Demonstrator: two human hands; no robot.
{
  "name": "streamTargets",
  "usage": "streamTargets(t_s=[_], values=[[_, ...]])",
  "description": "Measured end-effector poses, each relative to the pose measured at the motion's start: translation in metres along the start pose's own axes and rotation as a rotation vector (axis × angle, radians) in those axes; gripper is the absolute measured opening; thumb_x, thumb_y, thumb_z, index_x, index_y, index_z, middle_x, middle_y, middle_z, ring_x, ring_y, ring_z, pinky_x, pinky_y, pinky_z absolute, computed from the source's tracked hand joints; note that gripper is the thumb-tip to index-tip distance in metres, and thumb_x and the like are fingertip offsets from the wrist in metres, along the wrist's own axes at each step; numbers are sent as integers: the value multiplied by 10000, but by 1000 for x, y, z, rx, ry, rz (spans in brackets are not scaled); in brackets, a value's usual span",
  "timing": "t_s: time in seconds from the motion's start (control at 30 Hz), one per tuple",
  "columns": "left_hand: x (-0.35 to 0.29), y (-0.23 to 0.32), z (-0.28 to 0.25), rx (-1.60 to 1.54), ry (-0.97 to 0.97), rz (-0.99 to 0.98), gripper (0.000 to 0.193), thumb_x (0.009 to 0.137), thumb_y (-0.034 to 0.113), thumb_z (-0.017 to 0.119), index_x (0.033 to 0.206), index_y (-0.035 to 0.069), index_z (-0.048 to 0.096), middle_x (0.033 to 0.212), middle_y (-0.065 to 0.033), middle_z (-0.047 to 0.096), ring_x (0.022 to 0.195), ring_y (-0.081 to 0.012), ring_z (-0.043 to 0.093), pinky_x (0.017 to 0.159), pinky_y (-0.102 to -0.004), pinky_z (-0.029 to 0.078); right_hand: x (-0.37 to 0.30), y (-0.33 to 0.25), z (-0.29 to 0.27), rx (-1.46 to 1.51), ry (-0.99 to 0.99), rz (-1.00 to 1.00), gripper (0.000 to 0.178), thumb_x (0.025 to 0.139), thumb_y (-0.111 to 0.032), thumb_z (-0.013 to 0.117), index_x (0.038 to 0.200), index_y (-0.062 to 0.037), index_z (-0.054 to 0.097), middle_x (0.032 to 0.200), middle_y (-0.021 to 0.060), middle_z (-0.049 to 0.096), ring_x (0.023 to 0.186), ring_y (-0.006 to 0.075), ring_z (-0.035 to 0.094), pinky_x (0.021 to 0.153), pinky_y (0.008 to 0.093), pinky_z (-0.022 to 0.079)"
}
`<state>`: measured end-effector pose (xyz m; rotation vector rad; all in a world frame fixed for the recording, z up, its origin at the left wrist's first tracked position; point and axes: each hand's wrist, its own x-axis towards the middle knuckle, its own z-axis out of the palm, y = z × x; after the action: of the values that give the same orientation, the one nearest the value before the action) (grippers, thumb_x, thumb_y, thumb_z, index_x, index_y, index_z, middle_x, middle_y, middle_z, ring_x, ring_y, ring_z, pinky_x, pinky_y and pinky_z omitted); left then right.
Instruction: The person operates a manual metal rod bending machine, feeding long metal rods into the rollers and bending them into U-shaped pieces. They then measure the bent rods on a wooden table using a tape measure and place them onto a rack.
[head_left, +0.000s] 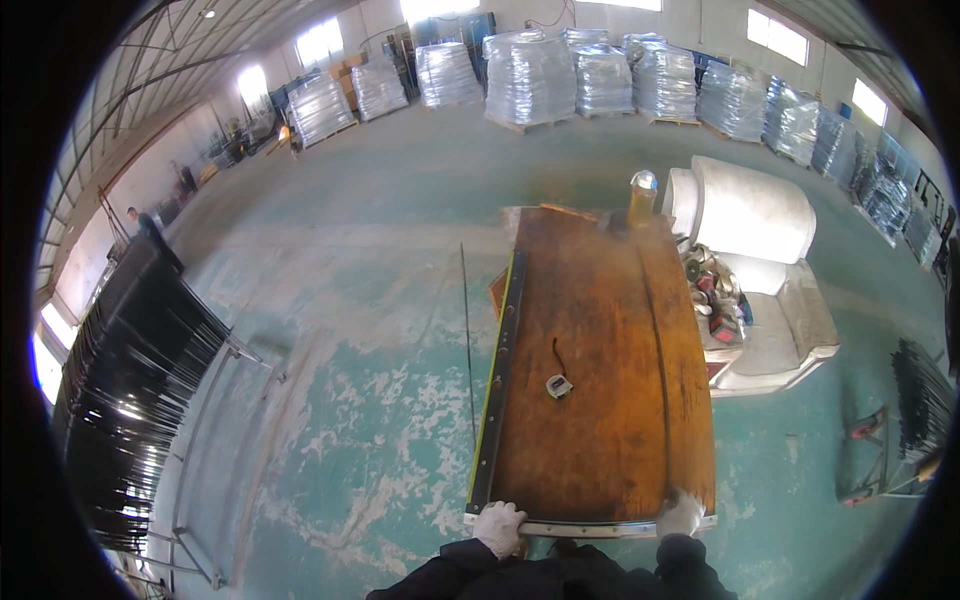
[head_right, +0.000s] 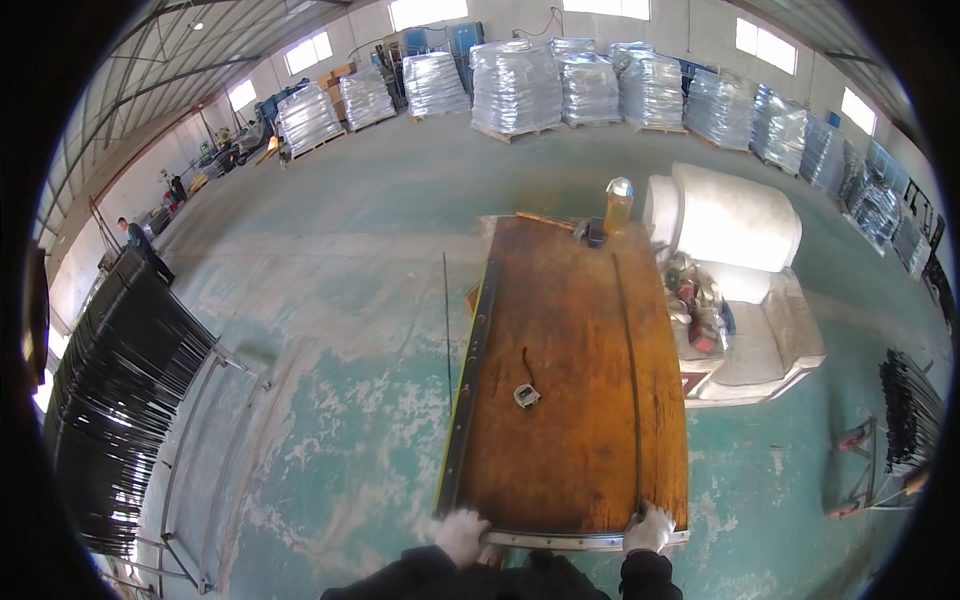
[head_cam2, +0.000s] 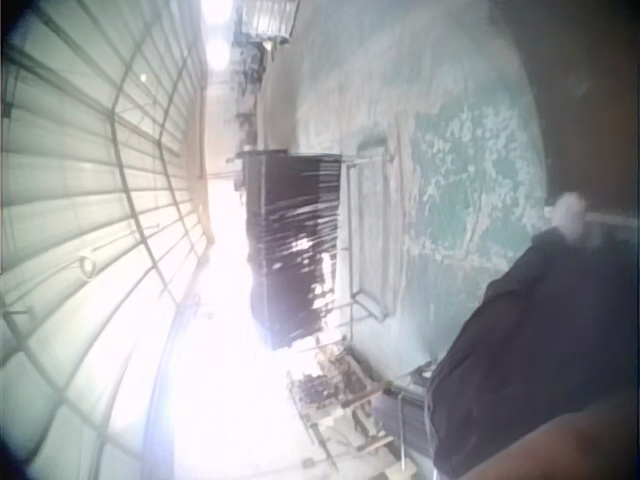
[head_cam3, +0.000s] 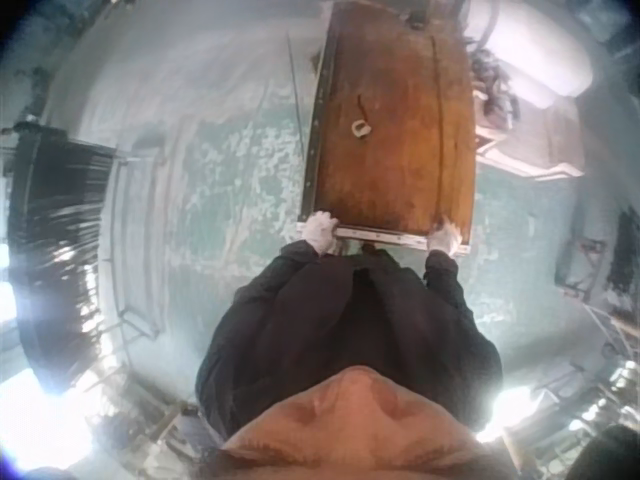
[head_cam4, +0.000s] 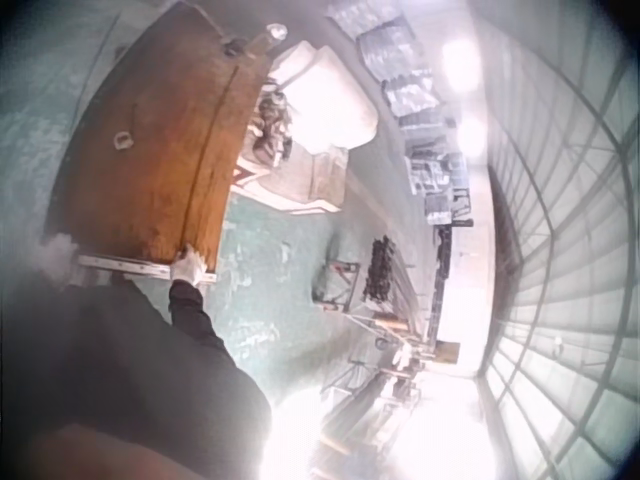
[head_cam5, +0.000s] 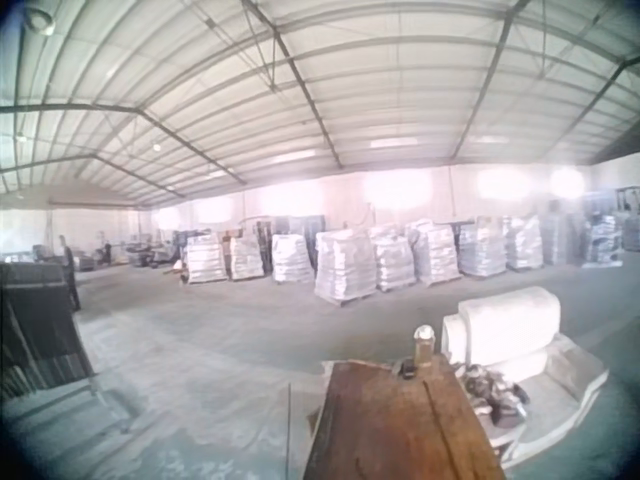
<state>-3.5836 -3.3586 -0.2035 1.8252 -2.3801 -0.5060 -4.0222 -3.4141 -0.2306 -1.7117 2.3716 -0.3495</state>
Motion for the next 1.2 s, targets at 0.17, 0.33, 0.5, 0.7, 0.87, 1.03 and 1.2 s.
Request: streamTargets(t_s=[0.17,0.33,0.5,0.7,0.87,1.03,1.2], values=[[17,-4,3,89,-80,-9,219,856,276,790,1027,151,849,1120,-121,785,1151,-352,751,989,-505,615,12,5,4,27,-10,17,388,933,-174,826,1309,-80,843,1245,191,826,1282,414,709,1163,536,498],[2,-2,8,10,-25,-17,192,867,242,770,1018,137,827,1082,-128,777,1128,-359,752,967,-521,620,3,20,3,22,4,0,291,912,-189,846,1185,-88,852,1169,205,834,1186,453,746,1075,584,560],[-7,-2,15,-19,6,-57,203,860,239,777,1022,122,814,1073,-136,773,1112,-374,750,964,-528,618,-14,4,-10,-10,-55,100,315,914,-227,864,1192,-81,846,1159,193,842,1203,440,749,1091,575,564],[-14,2,8,-69,71,-55,207,848,228,771,1016,114,816,1058,-145,774,1093,-383,751,952,-534,618,-22,-7,-14,-58,-44,163,359,915,-215,869,1239,-62,836,1183,196,848,1220,429,748,1087,549,580],[-13,3,0,-57,75,-39,209,846,219,764,1013,107,822,1047,-149,776,1084,-387,752,940,-537,622,-16,-12,-10,26,-45,246,348,885,-217,891,1166,-18,843,1139,254,858,1159,460,805,1048,561,621],[5,5,-5,-43,-19,-64,202,857,201,751,1014,103,831,1040,-160,784,1082,-387,763,944,-539,632,17,36,10,213,-144,346,350,826,-175,933,1102,24,852,1049,282,850,1017,477,834,944,521,670],[37,7,-50,-631,-289,-327,570,1093,465,721,1439,17,795,1441,-269,798,1374,-395,756,1176,-481,587,-1,-7,-122,1149,-367,162,292,899,-78,793,1160,51,789,936,100,779,880,235,781,792,397,629]])
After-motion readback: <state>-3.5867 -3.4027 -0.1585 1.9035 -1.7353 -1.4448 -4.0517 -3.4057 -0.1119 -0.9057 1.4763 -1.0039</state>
